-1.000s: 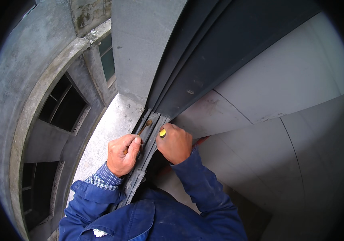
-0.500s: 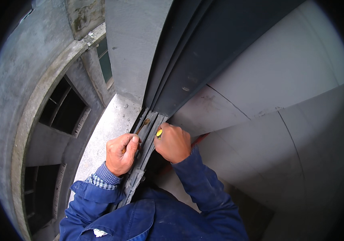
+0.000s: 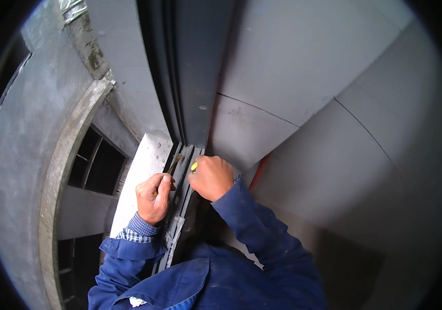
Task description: The person uses a screwdriver to tighten screws along a window frame, then sweeps the floor with a broom. The work occurs in a room with tiled walls and a concrete floor.
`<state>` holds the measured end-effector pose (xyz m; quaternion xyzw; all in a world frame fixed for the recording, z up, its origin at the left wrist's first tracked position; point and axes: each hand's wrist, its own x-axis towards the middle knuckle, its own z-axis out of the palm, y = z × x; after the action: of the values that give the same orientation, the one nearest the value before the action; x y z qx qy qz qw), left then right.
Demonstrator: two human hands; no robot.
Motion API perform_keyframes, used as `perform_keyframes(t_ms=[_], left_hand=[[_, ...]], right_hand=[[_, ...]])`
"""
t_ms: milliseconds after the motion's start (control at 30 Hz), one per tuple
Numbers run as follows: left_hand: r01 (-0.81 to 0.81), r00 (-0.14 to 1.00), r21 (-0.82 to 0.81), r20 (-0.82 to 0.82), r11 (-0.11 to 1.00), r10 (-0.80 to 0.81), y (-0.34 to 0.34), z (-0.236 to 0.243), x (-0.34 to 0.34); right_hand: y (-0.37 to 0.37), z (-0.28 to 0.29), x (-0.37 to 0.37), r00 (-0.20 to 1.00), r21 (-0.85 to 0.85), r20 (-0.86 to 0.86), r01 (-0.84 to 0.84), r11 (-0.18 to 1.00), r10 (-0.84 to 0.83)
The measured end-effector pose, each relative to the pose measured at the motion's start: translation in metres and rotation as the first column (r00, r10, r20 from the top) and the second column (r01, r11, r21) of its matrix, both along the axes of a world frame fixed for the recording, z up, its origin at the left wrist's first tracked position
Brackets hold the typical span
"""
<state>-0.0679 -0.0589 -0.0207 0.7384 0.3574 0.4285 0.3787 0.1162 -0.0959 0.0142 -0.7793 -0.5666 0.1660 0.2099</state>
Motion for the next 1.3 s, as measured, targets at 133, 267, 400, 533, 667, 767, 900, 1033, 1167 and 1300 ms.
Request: perform_keyframes(t_ms=[133, 267, 400, 533, 667, 767, 900, 1033, 1167, 1300], left_hand=[[0.005, 1.000, -0.001, -0.001, 1.000, -0.005, -0.001, 0.004, 0.003], [-0.003, 1.000, -0.032, 0.008, 0.999, 0.004, -0.002, -0.003, 0.003], [0.003, 1.000, -0.064, 0.028, 0.998, -0.002, -0.001, -0.015, 0.001], [-0.001, 1.000, -0.066, -0.001, 0.998, 0.001, 0.000, -0.016, 0.001], [0.001, 1.000, -0.153, -0.003, 0.988, -0.001, 0.000, -0.013, -0.001], [0.009, 0.999, -0.183, 0.048, 0.983, 0.000, 0.002, -0.017, -0.001], [0.016, 0.997, -0.200, 0.081, 0.980, 0.000, 0.001, -0.016, 0.003], [0.056, 0.980, -0.341, 0.197, 0.939, 0.013, -0.001, -0.014, -0.002], [0.102, 0.989, -0.483, 0.140, 0.870, -0.038, -0.018, 0.001, -0.022], [0.114, 0.989, -0.468, 0.141, 0.876, -0.054, -0.037, -0.001, -0.035]], right_hand=[[-0.003, 0.001, -0.001, 0.998, 0.009, -0.057, -0.011, 1.000, 0.011], [-0.021, -0.006, 0.006, 0.996, -0.037, -0.075, -0.043, 0.998, 0.040], [-0.052, -0.021, 0.020, 0.993, -0.127, -0.115, -0.025, 0.992, 0.011], [-0.062, -0.026, 0.022, 0.982, -0.066, -0.158, 0.095, 0.993, -0.105], [-0.054, -0.027, 0.010, 0.975, 0.131, -0.185, 0.145, 0.981, -0.119], [-0.038, -0.027, 0.001, 0.977, 0.224, -0.181, 0.151, 0.963, -0.111], [-0.019, -0.035, -0.001, 0.988, 0.217, -0.142, 0.095, 0.972, -0.064], [-0.025, -0.034, -0.006, 0.986, 0.288, -0.141, 0.127, 0.949, -0.090], [-0.052, -0.042, 0.000, 0.970, 0.379, -0.232, 0.159, 0.912, -0.073], [-0.072, -0.046, 0.008, 0.955, 0.351, -0.291, 0.164, 0.922, -0.059]])
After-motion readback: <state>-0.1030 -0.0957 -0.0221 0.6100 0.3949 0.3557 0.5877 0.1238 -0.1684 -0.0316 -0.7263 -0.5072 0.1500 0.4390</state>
